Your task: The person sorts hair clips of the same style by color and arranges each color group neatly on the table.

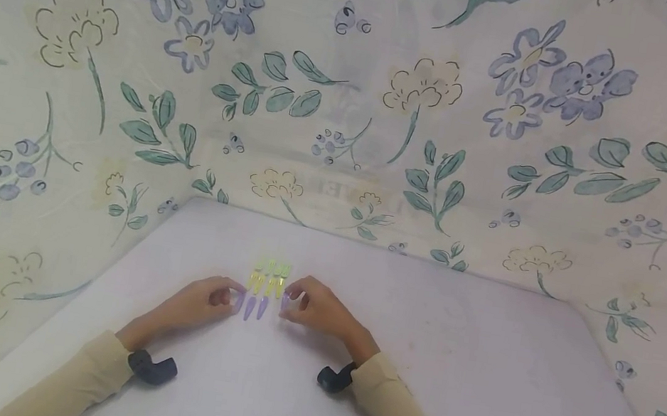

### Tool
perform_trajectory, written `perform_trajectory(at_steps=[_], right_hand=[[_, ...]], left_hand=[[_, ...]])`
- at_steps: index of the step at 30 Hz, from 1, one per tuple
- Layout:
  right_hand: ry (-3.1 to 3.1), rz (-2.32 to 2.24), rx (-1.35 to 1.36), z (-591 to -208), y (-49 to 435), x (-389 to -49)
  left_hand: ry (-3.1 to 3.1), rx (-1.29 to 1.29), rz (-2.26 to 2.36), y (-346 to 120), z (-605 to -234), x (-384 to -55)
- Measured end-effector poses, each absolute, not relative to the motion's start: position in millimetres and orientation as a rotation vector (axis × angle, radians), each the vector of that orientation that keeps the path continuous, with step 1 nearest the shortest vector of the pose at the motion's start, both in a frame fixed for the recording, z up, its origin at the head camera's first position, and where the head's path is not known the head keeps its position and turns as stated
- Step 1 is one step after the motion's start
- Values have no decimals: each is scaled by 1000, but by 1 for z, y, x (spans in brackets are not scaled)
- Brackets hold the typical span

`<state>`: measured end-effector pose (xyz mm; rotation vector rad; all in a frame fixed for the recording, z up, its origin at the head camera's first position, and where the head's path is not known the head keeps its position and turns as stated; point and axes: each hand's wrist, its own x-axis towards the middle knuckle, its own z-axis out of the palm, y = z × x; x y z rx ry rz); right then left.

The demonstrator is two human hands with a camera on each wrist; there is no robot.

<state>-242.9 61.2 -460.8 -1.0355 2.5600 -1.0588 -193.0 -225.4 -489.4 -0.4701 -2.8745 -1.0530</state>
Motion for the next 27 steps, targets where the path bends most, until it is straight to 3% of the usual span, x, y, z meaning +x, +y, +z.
perform_trajectory(at_steps=[27], right_hand=[[2718, -936, -985, -477, 41, -233]], left_hand=[[-2874, -456, -1041, -226, -492, -195]])
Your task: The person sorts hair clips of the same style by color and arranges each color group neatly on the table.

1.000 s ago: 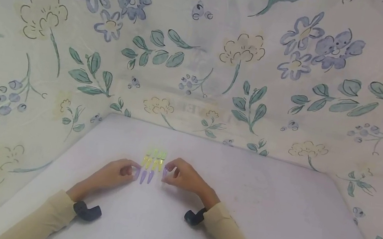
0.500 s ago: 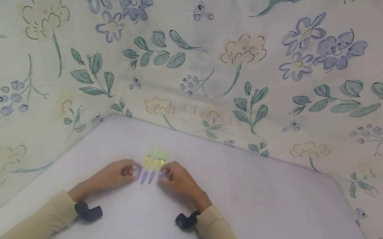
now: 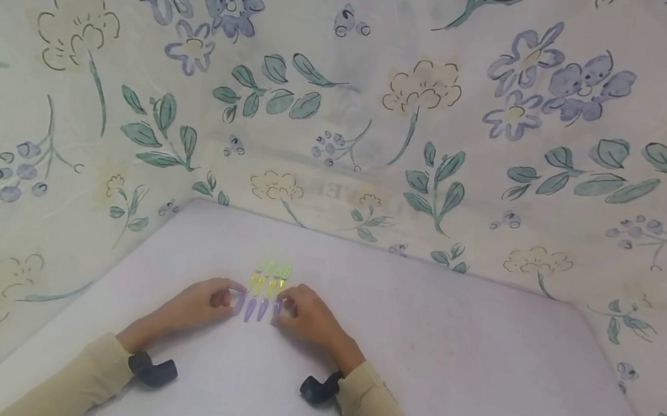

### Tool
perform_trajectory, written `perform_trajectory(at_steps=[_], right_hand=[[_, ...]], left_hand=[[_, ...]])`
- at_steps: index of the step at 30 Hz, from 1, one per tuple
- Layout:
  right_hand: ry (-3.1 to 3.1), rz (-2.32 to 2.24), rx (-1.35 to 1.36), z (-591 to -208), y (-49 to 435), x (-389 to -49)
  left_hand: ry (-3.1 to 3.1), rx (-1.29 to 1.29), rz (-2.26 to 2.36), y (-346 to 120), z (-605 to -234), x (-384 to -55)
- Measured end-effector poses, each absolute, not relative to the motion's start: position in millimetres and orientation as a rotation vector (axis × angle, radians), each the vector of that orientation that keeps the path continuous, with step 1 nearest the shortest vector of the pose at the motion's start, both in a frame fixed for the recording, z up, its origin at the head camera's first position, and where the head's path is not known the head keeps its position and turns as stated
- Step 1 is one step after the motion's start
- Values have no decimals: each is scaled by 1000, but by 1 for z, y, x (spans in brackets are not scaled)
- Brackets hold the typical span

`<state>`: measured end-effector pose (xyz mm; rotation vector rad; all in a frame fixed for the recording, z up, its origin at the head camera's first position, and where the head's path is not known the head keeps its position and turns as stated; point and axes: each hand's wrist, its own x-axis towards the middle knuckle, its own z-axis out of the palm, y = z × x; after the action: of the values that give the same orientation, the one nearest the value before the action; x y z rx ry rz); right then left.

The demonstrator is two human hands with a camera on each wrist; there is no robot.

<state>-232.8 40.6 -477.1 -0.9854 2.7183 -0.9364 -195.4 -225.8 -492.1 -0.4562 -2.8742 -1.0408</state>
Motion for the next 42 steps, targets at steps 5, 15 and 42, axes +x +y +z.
perform_trajectory(at_steps=[5, 15, 42], right_hand=[[2726, -944, -954, -476, 40, -232], [2736, -916, -958, -478, 40, -232], [2632, -1046, -883, -466, 66, -229]], left_hand=[[-2877, -442, -1019, -225, -492, -195], [-2885, -422, -1008, -225, -492, -194], [-2887, -439, -1092, -217, -492, -198]])
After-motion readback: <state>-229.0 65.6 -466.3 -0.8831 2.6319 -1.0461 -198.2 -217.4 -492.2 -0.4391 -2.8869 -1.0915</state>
